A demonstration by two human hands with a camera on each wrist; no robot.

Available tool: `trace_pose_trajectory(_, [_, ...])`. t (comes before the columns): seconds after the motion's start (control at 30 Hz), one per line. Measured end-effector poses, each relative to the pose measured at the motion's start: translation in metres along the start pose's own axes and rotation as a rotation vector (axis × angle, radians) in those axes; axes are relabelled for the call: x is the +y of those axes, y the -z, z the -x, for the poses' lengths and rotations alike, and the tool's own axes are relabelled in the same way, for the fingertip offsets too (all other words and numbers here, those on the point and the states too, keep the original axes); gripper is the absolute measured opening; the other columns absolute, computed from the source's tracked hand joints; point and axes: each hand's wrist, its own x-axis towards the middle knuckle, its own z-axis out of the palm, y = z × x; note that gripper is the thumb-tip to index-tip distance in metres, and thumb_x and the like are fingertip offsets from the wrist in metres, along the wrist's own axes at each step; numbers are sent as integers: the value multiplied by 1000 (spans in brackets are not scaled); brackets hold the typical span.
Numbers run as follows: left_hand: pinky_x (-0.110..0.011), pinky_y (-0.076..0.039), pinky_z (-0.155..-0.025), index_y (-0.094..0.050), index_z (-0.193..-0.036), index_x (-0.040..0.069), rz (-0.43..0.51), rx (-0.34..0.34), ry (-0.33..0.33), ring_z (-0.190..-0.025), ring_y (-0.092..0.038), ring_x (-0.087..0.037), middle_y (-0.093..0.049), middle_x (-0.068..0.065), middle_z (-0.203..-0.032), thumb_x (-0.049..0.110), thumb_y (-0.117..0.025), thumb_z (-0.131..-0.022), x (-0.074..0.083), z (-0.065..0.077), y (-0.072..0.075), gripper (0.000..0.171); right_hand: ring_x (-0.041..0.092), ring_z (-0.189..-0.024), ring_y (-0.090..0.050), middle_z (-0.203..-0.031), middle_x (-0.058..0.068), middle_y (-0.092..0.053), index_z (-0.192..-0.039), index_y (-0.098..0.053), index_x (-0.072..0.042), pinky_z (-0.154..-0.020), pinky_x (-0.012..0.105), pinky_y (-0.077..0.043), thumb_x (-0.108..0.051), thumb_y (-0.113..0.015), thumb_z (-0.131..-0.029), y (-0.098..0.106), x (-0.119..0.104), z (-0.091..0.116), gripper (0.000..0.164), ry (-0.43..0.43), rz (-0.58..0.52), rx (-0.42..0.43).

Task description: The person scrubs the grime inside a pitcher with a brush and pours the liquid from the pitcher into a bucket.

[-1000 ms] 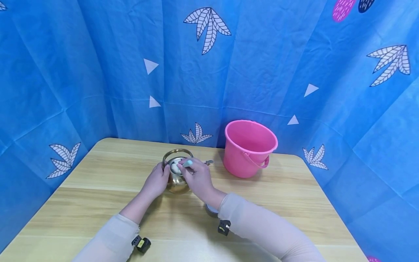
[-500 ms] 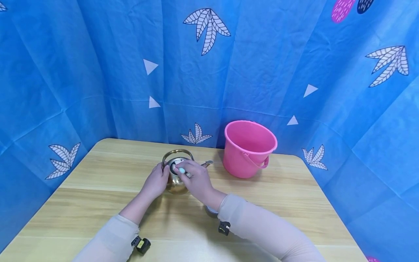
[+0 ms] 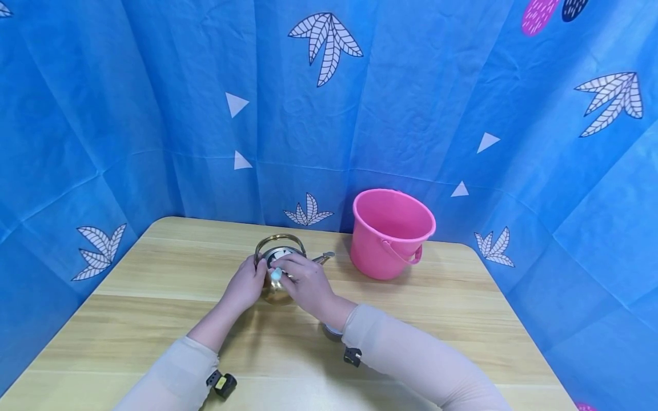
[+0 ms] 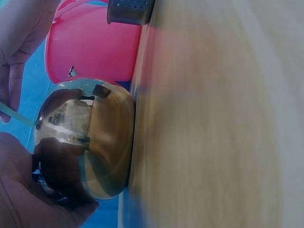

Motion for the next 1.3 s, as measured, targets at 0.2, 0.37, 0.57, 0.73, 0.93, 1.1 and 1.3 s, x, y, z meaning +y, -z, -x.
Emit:
trace_pose_trajectory(0.2, [-60,-38,-107,-40,-138,-16,-12,-1,-7,-129,-47,-49,-50,-36,-133,27,-28,-109,-1,-2,-1,53,16,-99,-70,-104,5,-73,-102,-76,-6,-94,15,-48,-6,-77,-86,2,-2,-3,16,19,38,-27])
trace_pose_trajectory(0.37, [-60,-39,-105,-41,-136,-16,-18,-3,-25,-125,-49,-49,-52,-36,-130,27,-28,-110,-3,-3,-2,52,15,-99,-70,-104,4,-73,-103,-77,-6,-95,15,-48,-5,-77,-86,4,-2,-6,17,50,64,-53])
trace_pose_trajectory(0.57, [-58,-44,-97,-48,-124,-14,-65,17,-85,-113,-54,-44,-55,-32,-118,21,-27,-111,-6,-4,-3,43,11,-96,-69,-101,1,-72,-105,-77,-8,-94,13,-47,-9,-76,-88,4,-4,-10,17,87,101,-80])
trace_pose_trajectory(0.73, [-59,-44,-99,-45,-130,-16,-72,14,-79,-119,-53,-47,-55,-33,-123,22,-29,-111,-5,-3,-3,45,10,-93,-67,-99,-1,-71,-106,-76,-9,-91,13,-48,-12,-75,-90,5,-6,-13,16,104,128,-102])
trace_pose_trajectory(0.93, [-61,-41,-103,-43,-134,-17,-45,21,-104,-126,-48,-50,-51,-36,-132,22,-32,-111,-3,-1,-2,47,12,-98,-67,-103,-1,-72,-109,-76,-10,-94,14,-48,-13,-74,-91,7,-9,-18,18,120,150,-144])
trace_pose_trajectory(1.1, [-63,-39,-104,-41,-136,-19,-43,37,-149,-127,-45,-53,-47,-39,-135,24,-30,-111,-6,0,-4,52,11,-99,-67,-103,-3,-72,-108,-77,-11,-95,15,-48,-15,-74,-92,6,-10,-20,17,137,186,-172])
trace_pose_trajectory(1.3, [-62,-42,-102,-51,-126,-14,-45,71,-229,-122,-50,-52,-53,-36,-127,18,-32,-109,-14,-1,-7,40,11,-99,-67,-104,-2,-71,-107,-76,-10,-94,16,-49,-18,-73,-93,5,-10,-24,16,134,178,-192])
